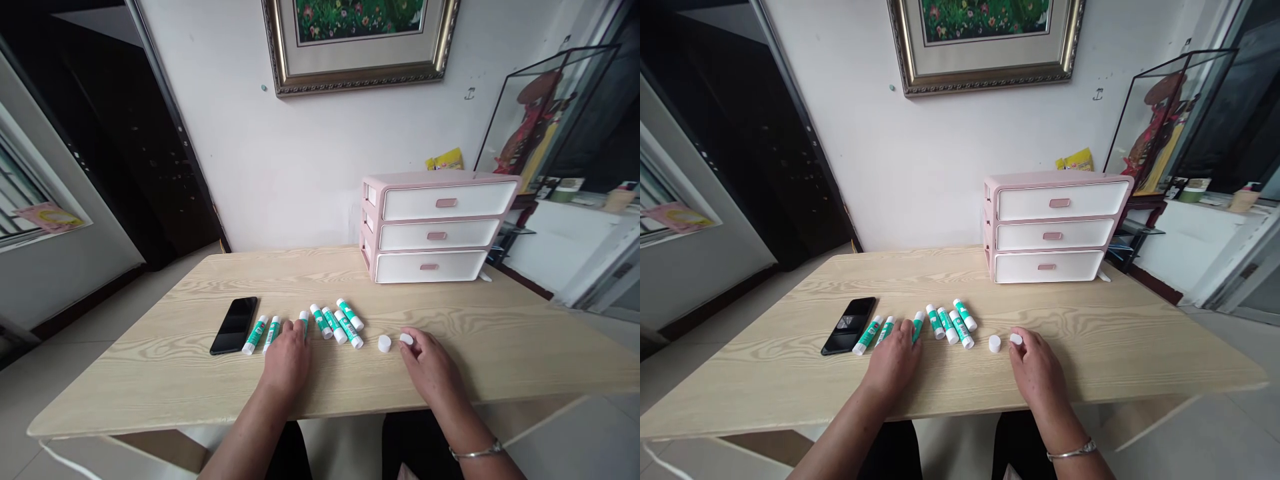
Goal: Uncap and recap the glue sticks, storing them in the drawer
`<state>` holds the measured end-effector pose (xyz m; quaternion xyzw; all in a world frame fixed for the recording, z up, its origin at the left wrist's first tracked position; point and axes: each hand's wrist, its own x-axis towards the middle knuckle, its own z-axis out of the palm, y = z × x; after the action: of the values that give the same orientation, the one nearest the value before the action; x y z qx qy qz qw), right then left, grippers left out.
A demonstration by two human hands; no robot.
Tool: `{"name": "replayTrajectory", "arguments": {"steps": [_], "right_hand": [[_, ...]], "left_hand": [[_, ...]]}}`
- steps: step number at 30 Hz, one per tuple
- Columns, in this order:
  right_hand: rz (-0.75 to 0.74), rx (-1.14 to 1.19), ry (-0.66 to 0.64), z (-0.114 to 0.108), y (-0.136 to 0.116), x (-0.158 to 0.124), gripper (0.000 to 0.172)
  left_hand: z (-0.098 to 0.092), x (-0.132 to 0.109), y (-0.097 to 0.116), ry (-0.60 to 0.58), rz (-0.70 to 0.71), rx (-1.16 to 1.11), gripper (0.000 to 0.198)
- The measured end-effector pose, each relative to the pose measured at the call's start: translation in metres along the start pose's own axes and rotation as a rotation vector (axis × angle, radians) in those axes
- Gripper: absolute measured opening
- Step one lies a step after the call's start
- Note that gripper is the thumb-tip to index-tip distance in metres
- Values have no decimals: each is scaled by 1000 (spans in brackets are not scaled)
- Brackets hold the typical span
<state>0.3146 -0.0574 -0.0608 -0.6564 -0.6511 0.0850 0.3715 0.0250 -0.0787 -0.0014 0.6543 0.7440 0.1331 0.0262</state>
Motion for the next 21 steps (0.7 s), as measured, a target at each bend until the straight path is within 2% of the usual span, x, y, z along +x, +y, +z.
{"name": "replayTrajectory", "arguments": {"steps": [8,10,12,15,18,21], "right_hand": [[-35,35,-19,0,0,-3,42],[-18,53,31,-1,3,-4,43],[-4,93,136,-4,1,-7,42],[14,243,250,-13,-17,-20,38],[-1,452,173,-24,-52,-41,37],[-103,536,-69,-33,-89,-62,37]], "left_hand": [[-5,-11,-6,9,-39,-106,28],[-6,-20,-13,24,-71,-184,30],[-4,-32,-21,44,-112,-399,31],[-3,-54,-28,61,-97,-883,43],[-4,-78,-25,-67,-14,-1146,45],[-3,-100,-17,-188,91,-1230,40]]}}
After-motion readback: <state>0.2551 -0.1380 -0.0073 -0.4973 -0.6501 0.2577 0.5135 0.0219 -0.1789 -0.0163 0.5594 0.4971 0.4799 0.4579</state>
